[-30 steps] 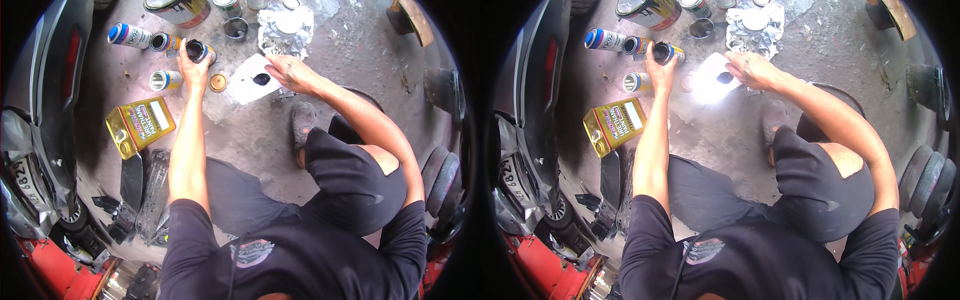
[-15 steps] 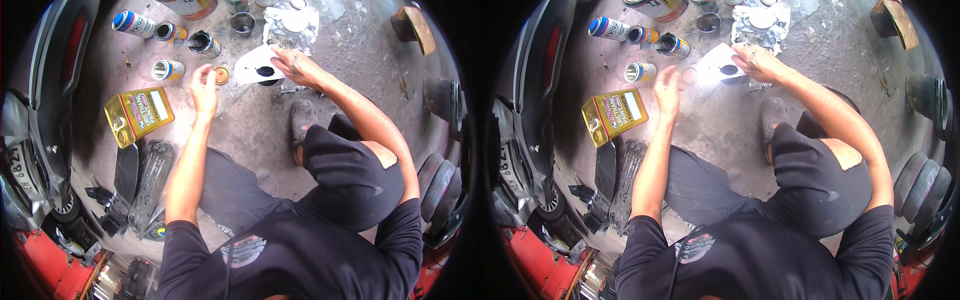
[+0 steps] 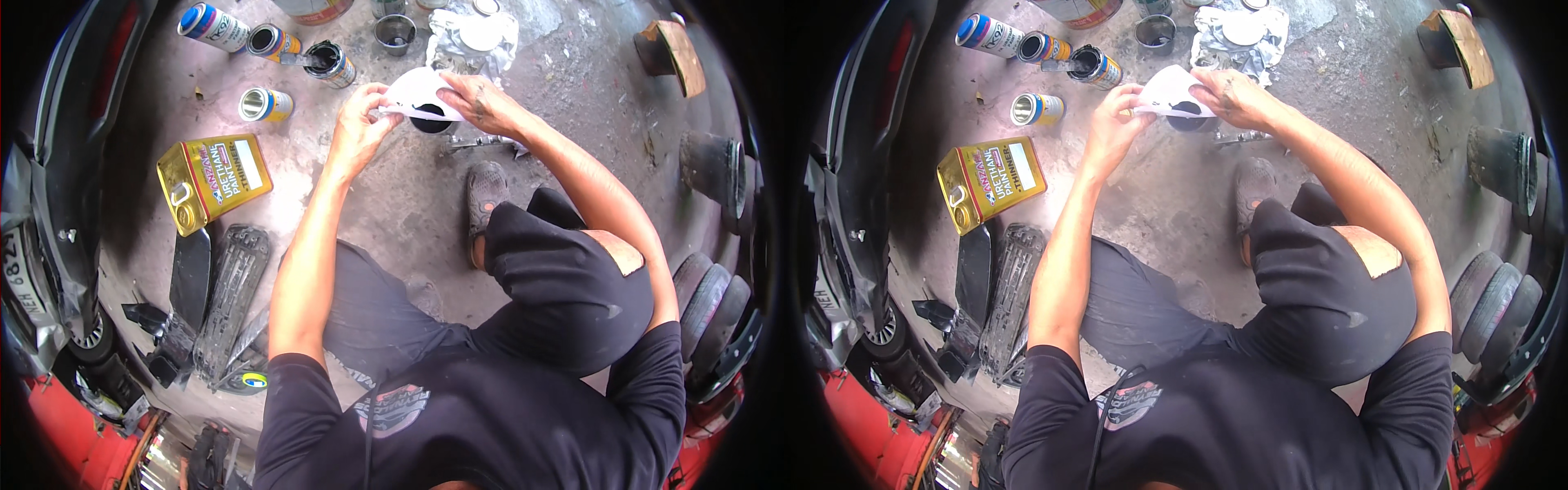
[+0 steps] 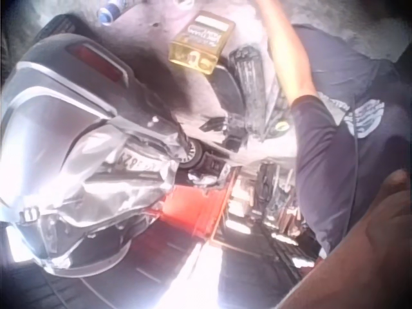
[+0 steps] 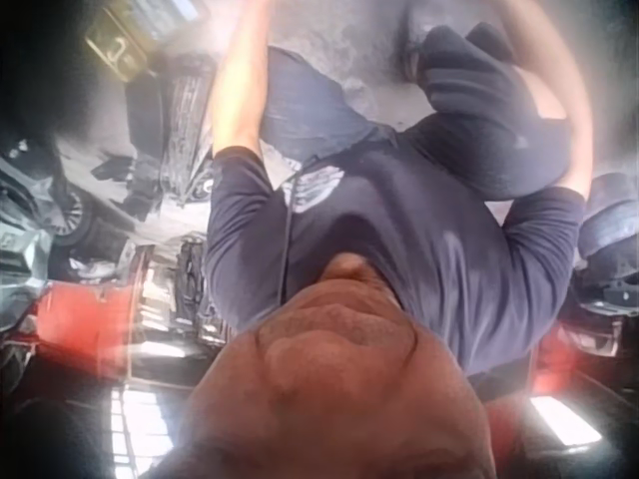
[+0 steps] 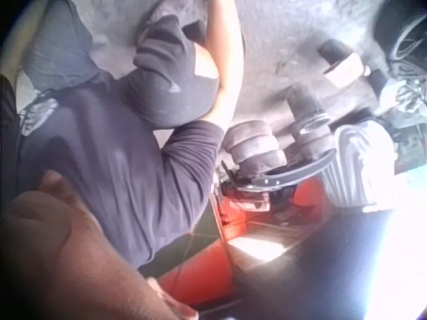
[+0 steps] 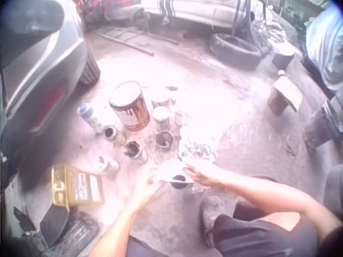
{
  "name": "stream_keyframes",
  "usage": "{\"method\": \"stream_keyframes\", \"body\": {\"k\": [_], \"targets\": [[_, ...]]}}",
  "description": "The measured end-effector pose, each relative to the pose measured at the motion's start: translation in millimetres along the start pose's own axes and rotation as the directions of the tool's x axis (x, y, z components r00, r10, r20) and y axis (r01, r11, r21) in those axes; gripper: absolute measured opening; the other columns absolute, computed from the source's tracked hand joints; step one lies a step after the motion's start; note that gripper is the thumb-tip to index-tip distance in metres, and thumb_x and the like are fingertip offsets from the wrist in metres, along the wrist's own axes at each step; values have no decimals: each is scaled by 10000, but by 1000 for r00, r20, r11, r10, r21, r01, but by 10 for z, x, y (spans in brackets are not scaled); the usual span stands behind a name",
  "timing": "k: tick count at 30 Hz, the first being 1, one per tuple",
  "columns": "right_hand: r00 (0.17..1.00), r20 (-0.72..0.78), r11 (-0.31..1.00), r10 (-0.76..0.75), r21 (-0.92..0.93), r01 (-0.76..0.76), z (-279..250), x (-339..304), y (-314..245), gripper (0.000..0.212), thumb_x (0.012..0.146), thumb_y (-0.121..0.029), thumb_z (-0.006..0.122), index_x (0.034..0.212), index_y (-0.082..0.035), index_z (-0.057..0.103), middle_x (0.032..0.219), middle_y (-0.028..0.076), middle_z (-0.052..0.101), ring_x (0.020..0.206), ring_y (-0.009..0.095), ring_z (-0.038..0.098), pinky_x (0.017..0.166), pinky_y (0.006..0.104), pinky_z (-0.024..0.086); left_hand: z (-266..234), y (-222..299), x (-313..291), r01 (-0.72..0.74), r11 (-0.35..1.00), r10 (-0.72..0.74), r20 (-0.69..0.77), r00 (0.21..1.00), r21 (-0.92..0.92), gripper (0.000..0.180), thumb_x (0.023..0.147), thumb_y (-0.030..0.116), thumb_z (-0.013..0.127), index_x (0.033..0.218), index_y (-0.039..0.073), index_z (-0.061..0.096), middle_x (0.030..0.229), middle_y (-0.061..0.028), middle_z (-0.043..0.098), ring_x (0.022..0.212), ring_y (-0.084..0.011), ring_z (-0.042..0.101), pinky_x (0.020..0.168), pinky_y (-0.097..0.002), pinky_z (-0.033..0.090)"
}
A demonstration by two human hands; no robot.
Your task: The person mixes black paint from a can into a spray gun container while sitting on the floor. They then stand up, walk to a metal stand, and spray paint two long black car trim pieces. The person wipes the pieces with a cloth and continues to apply paint to the trim.
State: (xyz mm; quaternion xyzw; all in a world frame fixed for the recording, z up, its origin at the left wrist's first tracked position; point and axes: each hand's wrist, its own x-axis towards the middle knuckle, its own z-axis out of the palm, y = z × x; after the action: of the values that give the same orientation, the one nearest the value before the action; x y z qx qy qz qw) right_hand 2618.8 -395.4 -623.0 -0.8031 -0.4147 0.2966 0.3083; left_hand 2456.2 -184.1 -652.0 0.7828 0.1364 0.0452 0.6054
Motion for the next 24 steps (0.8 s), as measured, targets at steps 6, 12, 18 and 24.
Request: {"method": "stream_keyframes", "body": {"k": [6,12,18,24], "targets": [[997,37,994,74,81,-77,-42,-24,-37,643,1098,-579,438,1305,-1,630,1134,282,718,1080,438,684,921,508,504,27,-45,21,25,1000,-24,-62,998,8,141,874,46,824,980,-19,758,1168,-51,677,979,-137,689,805,-292,557],[979,91,949,182,243,-199,-74,-40,41,944,1019,-798,317,1335,22,661,1112,220,715,975,305,693,840,420,590,29,-114,-136,-16,982,-14,-160,987,-186,115,904,31,805,961,-48,745,1174,-51,672,921,-141,714,784,-285,565],[969,90,917,230,314,-247,5,-4,306,1117,956,-890,271,1368,78,647,1220,277,700,953,304,680,815,448,580,81,-43,-207,27,966,-83,-212,974,-256,111,910,23,795,987,-41,747,1088,-54,711,904,-137,717,785,-292,577],[971,78,905,226,352,-239,-8,-33,239,1069,987,-843,283,1393,82,631,1361,251,662,1165,309,644,859,415,635,277,-25,-336,37,970,-110,-298,948,-239,86,913,21,781,989,-6,749,967,-10,718,867,-97,684,754,-270,558]]}}
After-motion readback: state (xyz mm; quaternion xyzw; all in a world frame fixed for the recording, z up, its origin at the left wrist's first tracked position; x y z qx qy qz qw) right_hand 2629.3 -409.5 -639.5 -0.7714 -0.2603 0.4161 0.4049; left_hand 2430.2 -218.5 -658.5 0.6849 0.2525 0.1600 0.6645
